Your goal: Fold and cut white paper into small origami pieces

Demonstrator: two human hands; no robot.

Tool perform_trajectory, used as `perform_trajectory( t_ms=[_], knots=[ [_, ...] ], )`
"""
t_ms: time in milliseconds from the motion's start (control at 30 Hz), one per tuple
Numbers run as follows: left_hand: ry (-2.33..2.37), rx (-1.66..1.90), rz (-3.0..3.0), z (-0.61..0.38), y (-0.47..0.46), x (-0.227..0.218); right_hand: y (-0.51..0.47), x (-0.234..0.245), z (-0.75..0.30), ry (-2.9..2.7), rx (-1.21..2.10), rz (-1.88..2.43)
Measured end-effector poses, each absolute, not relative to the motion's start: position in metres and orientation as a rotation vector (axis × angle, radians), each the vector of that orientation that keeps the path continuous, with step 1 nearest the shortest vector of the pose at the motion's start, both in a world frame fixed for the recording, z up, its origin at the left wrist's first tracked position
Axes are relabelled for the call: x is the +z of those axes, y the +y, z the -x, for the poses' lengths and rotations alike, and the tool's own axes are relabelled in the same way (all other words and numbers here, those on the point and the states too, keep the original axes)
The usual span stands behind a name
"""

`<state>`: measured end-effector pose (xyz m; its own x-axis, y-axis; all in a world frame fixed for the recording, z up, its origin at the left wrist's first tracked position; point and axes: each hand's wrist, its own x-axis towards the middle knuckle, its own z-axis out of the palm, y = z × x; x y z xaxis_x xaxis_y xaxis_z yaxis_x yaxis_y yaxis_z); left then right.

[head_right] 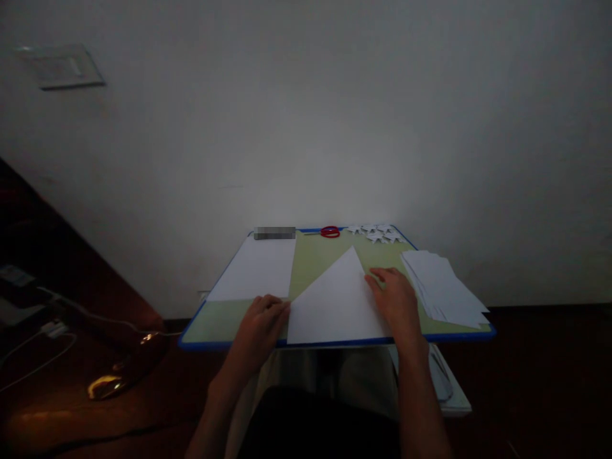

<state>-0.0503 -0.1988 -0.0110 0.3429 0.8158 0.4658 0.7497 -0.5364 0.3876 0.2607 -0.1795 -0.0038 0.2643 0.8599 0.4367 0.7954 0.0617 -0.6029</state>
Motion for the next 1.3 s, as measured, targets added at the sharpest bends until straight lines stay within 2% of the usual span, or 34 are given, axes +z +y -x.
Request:
perform_trajectory(
  t_ms=[267, 800, 1300],
  knots=[
    [1.513, 0.811, -2.71, 0.048, -0.206, -0.009, -0.171, 0.025, -0.18, -2.259, 0.357, 1.388],
    [1.629, 0.689, -2.738, 0.045, -0.211, -0.008, -0.129, 0.032, -0.137, -2.518, 0.437, 1.462],
    [1.67, 0.644, -2.693, 0.045, -0.214, -0.008, -0.092, 0.011, -0.174, -2.518, 0.497, 1.476]
  ],
)
